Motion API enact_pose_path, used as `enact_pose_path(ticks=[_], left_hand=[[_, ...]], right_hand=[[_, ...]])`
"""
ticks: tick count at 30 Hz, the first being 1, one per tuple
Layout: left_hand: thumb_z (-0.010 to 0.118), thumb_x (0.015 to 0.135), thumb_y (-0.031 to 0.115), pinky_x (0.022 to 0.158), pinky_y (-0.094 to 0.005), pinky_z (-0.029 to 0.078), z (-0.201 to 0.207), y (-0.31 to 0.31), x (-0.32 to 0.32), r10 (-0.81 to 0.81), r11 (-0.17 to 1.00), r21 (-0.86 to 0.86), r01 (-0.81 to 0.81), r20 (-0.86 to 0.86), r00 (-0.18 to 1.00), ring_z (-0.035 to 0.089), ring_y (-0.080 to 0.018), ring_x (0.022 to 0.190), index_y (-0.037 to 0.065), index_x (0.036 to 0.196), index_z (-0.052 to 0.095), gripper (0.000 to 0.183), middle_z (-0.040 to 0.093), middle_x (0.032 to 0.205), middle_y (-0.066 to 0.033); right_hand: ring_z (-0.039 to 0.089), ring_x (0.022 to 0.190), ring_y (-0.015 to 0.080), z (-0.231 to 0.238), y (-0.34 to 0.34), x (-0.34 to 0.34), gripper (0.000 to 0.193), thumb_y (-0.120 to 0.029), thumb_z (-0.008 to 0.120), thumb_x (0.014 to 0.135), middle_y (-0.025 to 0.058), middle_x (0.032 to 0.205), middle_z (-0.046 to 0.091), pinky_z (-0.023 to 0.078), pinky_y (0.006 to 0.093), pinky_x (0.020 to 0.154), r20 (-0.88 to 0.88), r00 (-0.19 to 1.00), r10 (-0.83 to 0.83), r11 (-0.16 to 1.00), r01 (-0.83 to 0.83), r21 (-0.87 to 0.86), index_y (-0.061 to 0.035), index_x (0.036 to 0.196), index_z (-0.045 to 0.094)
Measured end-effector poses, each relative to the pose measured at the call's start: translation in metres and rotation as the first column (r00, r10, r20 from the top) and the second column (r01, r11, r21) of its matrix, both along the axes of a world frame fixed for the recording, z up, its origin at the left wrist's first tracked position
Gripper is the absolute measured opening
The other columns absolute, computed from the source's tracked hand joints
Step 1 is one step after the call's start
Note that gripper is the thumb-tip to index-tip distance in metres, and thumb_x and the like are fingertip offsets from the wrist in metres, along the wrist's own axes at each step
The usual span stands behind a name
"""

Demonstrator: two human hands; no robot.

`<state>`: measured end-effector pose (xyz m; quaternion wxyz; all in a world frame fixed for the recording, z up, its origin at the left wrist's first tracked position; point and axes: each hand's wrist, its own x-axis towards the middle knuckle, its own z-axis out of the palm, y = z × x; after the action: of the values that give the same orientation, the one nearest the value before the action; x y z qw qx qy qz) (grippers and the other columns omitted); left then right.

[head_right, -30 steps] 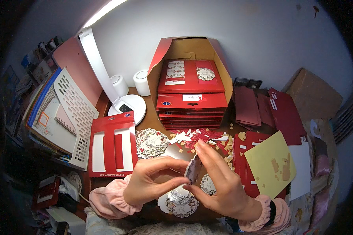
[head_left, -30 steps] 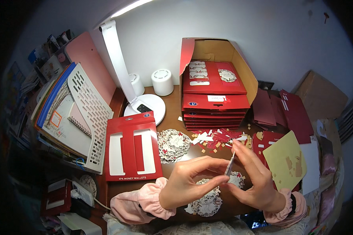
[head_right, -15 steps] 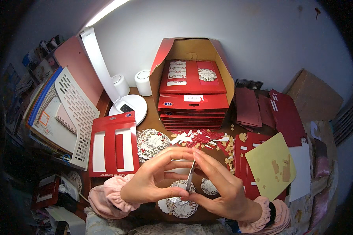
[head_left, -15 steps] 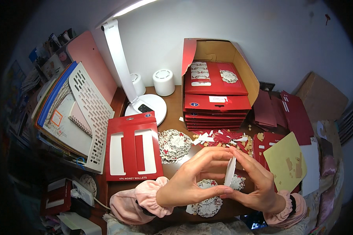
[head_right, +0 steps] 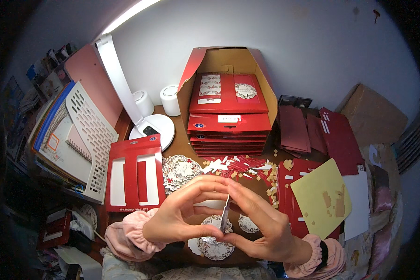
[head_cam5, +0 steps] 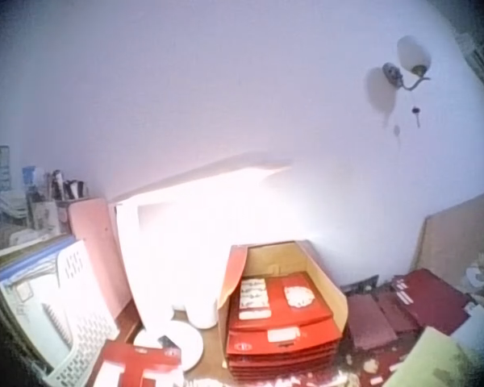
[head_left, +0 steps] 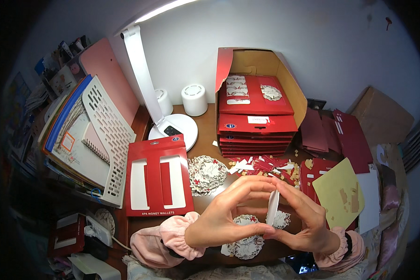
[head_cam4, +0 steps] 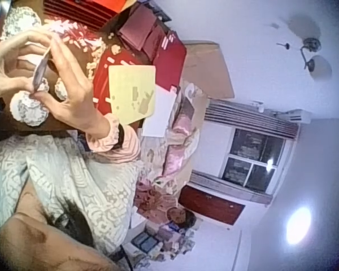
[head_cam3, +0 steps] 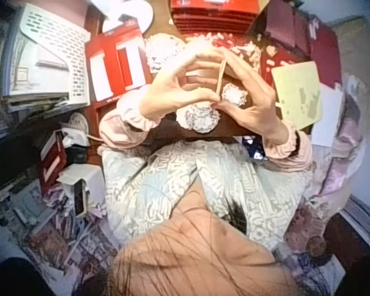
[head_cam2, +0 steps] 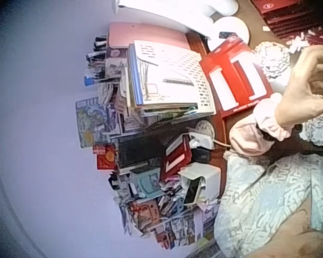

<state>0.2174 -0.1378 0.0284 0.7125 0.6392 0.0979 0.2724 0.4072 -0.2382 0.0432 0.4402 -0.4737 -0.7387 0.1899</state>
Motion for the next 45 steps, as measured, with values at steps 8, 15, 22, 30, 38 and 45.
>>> enact_pose_path(ticks=[8, 15, 22, 30, 38, 45], left_hand=[[0.074, 0.086, 0.009, 0.096, -0.0341, 0.054, 0.004, -0.002, -0.001, 0.029, 0.998, -0.055, -0.031, -0.031, 0.999, 0.055, -0.0232, 0.122, -0.002, 0.13, 0.05, 0.051, 0.046, 0.135, -0.0125], [0.067, 0.09, 0.001, 0.1, -0.0321, 0.051, 0.009, -0.006, -0.006, 0.036, 0.999, -0.025, -0.041, -0.166, 0.985, 0.054, -0.0174, 0.12, -0.004, 0.132, 0.047, 0.046, 0.052, 0.127, -0.0091], [0.068, 0.088, 0.005, 0.09, -0.0317, 0.057, 0.004, -0.012, 0.001, 0.122, 0.991, -0.05, -0.125, -0.063, 0.991, 0.063, -0.0167, 0.109, -0.004, 0.121, 0.056, 0.036, 0.06, 0.117, -0.0092], [0.067, 0.089, 0.004, 0.086, -0.0314, 0.059, 0.003, -0.015, 0.002, 0.192, 0.98, 0.06, -0.188, -0.081, 0.978, 0.065, -0.016, 0.106, -0.003, 0.118, 0.058, 0.031, 0.062, 0.115, -0.009], [0.066, 0.091, 0.004, 0.087, -0.0281, 0.057, -0.001, -0.014, -0.001, 0.164, 0.986, -0.017, -0.165, -0.061, 0.985, 0.064, -0.0142, 0.105, -0.004, 0.119, 0.059, 0.029, 0.064, 0.113, -0.0087], [0.067, 0.091, 0.005, 0.091, -0.0284, 0.055, -0.001, -0.012, -0.001, 0.062, 0.985, -0.16, -0.065, -0.023, 0.998, 0.064, -0.0144, 0.105, -0.004, 0.123, 0.056, 0.035, 0.065, 0.11, -0.0091]], right_hand=[[0.053, 0.126, 0.0377, -0.004, -0.001, -0.003, 0.07, -0.007, 0.083, 0.071, 0.0245, 0.138, 0.051, 0.047, 0.0413, 0.102, 0.154, 0.988, -0.02, 0.985, -0.007, 0.174, 0.0043, 0.133, 0.052], [0.052, 0.126, 0.0389, 0.006, 0.001, -0.012, 0.069, -0.007, 0.082, 0.071, 0.0244, 0.137, 0.051, 0.046, 0.0413, 0.103, 0.127, 0.986, -0.112, 0.989, 0.098, 0.113, 0.0057, 0.132, 0.052], [0.052, 0.126, 0.0387, 0.0, 0.001, -0.004, 0.068, -0.006, 0.081, 0.072, 0.0259, 0.137, 0.049, 0.046, 0.0427, 0.104, 0.206, 0.977, -0.051, 0.99, 0.021, 0.142, 0.006, 0.132, 0.052], [0.054, 0.124, 0.0375, 0.005, 0.001, -0.009, 0.067, -0.007, 0.082, 0.07, 0.0226, 0.132, 0.054, 0.047, 0.0421, 0.101, 0.23, 0.952, -0.204, 0.974, 0.173, 0.149, 0.0058, 0.129, 0.054], [0.056, 0.122, 0.037, 0.003, -0.001, -0.006, 0.069, -0.007, 0.084, 0.068, 0.0239, 0.131, 0.056, 0.048, 0.042, 0.1, 0.215, 0.964, -0.154, 0.983, 0.128, 0.13, 0.0063, 0.129, 0.054], [0.056, 0.123, 0.0379, 0.004, -0.005, -0.001, 0.071, -0.008, 0.084, 0.069, 0.026, 0.133, 0.054, 0.049, 0.0408, 0.1, 0.165, 0.983, -0.083, 0.995, 0.072, 0.074, 0.0075, 0.131, 0.053]])
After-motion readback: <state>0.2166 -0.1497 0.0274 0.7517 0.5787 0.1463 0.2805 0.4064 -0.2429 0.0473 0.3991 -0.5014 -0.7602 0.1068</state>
